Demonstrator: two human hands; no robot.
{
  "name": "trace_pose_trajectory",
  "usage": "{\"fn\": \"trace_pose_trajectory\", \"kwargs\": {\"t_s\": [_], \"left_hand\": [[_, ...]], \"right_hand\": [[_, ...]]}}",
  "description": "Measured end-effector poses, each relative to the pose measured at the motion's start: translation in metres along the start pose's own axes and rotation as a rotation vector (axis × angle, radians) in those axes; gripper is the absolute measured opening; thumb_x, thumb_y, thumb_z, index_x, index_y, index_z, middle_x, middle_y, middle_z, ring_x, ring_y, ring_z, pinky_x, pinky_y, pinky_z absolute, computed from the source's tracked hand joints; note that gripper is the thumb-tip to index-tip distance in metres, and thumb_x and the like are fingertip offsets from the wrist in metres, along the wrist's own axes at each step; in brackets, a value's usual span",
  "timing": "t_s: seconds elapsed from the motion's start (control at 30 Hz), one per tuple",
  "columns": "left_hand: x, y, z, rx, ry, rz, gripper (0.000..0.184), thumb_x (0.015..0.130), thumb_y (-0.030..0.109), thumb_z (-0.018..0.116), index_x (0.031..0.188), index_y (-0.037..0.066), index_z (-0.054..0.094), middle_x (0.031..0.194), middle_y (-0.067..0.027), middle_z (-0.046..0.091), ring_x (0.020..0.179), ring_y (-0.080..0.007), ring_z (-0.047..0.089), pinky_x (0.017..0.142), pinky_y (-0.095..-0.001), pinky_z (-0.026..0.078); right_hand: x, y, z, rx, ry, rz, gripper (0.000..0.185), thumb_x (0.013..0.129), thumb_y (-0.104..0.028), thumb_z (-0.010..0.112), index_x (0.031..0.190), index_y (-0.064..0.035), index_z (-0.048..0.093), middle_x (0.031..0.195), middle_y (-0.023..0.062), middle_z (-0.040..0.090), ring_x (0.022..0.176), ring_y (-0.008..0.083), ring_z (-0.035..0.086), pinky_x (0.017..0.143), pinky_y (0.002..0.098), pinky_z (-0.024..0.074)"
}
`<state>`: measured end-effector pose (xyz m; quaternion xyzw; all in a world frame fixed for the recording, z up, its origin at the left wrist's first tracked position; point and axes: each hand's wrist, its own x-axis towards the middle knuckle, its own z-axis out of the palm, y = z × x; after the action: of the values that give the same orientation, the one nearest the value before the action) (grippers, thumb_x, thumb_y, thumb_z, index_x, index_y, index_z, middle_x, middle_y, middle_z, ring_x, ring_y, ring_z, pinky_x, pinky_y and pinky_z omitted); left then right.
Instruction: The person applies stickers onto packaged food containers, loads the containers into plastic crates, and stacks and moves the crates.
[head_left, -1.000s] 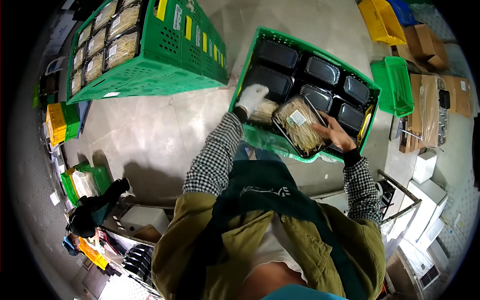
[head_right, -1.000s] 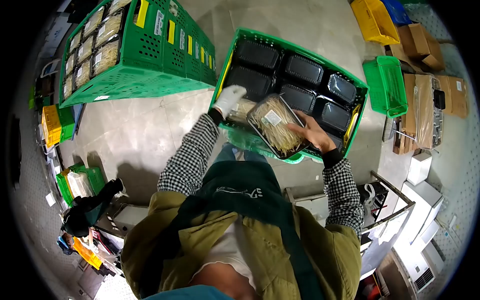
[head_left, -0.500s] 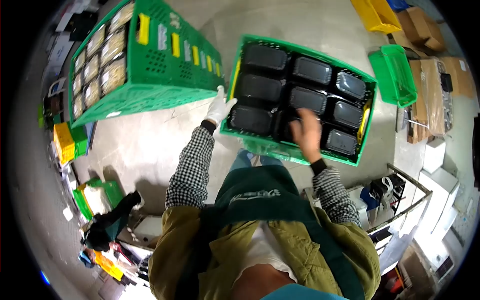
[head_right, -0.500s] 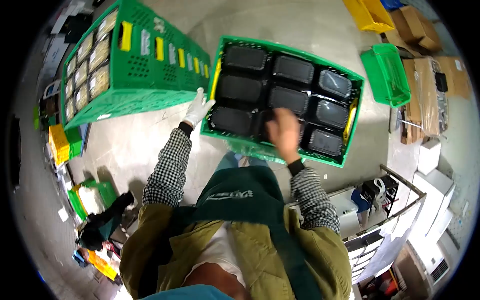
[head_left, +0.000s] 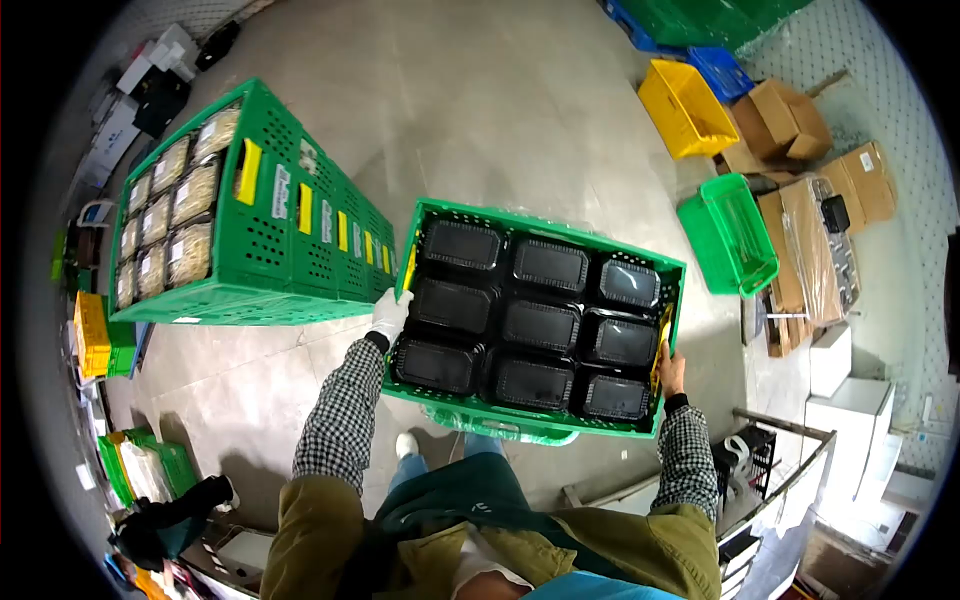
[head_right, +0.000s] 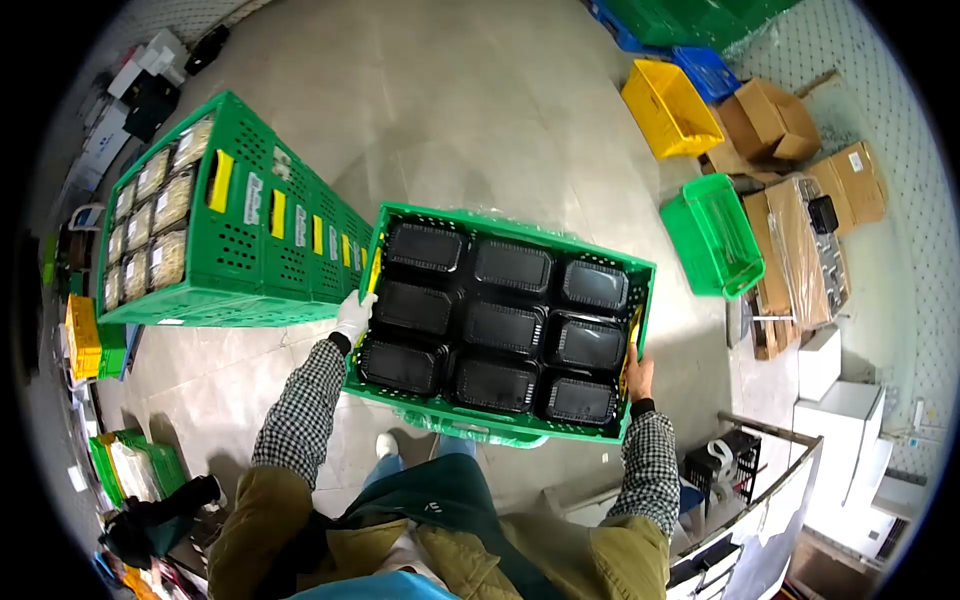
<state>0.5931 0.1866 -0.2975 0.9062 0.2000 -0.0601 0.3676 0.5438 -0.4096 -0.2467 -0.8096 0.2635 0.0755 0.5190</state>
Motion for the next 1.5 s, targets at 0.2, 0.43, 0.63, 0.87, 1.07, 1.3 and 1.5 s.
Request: {"fn": "trace_pose_trajectory", "kwargs": {"t_s": [0.2,0.43,0.63,0.87,1.07,1.3,1.5], "left_hand": [[-0.066,0.049,-0.101,-0.628,-0.450,-0.365,0.021,0.086,0.028,0.056,0.084,0.008,0.052,0.051,0.0027,0.038,0.034,-0.0084,0.032,0.033,-0.0254,0.024],[-0.123,0.124,-0.244,-0.822,-0.583,-0.098,0.022,0.086,0.020,0.057,0.087,0.000,0.064,0.054,0.0015,0.047,0.037,-0.0092,0.045,0.035,-0.0229,0.035],[-0.133,0.164,-0.367,-1.111,-0.570,0.370,0.023,0.085,0.022,0.052,0.086,0.002,0.064,0.060,0.0000,0.048,0.040,-0.0099,0.046,0.036,-0.0240,0.038],[-0.108,0.162,-0.565,-1.120,-0.493,0.510,0.032,0.088,0.021,0.042,0.100,-0.003,0.060,0.058,0.0024,0.046,0.038,-0.0076,0.038,0.036,-0.0223,0.034],[-0.098,0.066,-0.743,-0.918,-0.500,0.584,0.031,0.090,0.020,0.035,0.105,-0.002,0.050,0.059,0.0039,0.045,0.039,-0.0075,0.037,0.036,-0.0239,0.035],[-0.079,-0.079,-0.856,-1.032,-0.307,0.407,0.016,0.089,0.017,0.040,0.084,0.005,0.050,0.059,0.0052,0.042,0.038,-0.0050,0.035,0.033,-0.0184,0.031],[0.008,-0.150,-0.836,-1.062,-0.191,0.195,0.032,0.095,0.032,0.038,0.092,0.008,0.059,0.061,0.0031,0.052,0.038,-0.0074,0.041,0.034,-0.0186,0.034]], "right_hand": [[-0.094,-0.032,-0.057,0.220,-0.117,0.155,0.033,0.091,-0.036,0.056,0.073,-0.0104,0.047,0.055,-0.0029,0.042,0.045,0.0078,0.039,0.041,0.0231,0.0306],[-0.186,-0.131,-0.156,0.443,-0.042,0.137,0.027,0.091,-0.033,0.047,0.082,-0.0081,0.055,0.048,-0.0018,0.034,0.035,0.0104,0.032,0.033,0.0262,0.0285],[-0.306,-0.306,-0.160,0.290,0.132,-0.246,0.019,0.087,-0.023,0.045,0.089,-0.0056,0.053,0.056,-0.0015,0.037,0.044,0.0100,0.035,0.043,0.0238,0.0345],[-0.437,-0.452,-0.066,-0.319,0.621,-0.736,0.032,0.083,-0.031,0.046,0.093,-0.0053,0.062,0.070,0.0068,0.059,0.060,0.0170,0.055,0.054,0.0284,0.0428],[-0.459,-0.498,0.024,-0.046,0.370,-0.827,0.034,0.095,-0.024,0.041,0.118,-0.0038,0.055,0.063,-0.0047,0.037,0.050,0.0070,0.034,0.054,0.0191,0.0340],[-0.356,-0.617,0.246,0.337,-0.366,-0.510,0.036,0.094,-0.027,0.047,0.119,-0.0019,0.054,0.056,-0.0081,0.031,0.044,0.0027,0.027,0.041,0.0175,0.0216],[-0.217,-0.615,0.377,0.251,-0.583,-0.423,0.050,0.092,-0.032,0.047,0.131,0.0000,0.044,0.056,-0.0054,0.033,0.044,0.0065,0.030,0.043,0.0212,0.0238]]}}
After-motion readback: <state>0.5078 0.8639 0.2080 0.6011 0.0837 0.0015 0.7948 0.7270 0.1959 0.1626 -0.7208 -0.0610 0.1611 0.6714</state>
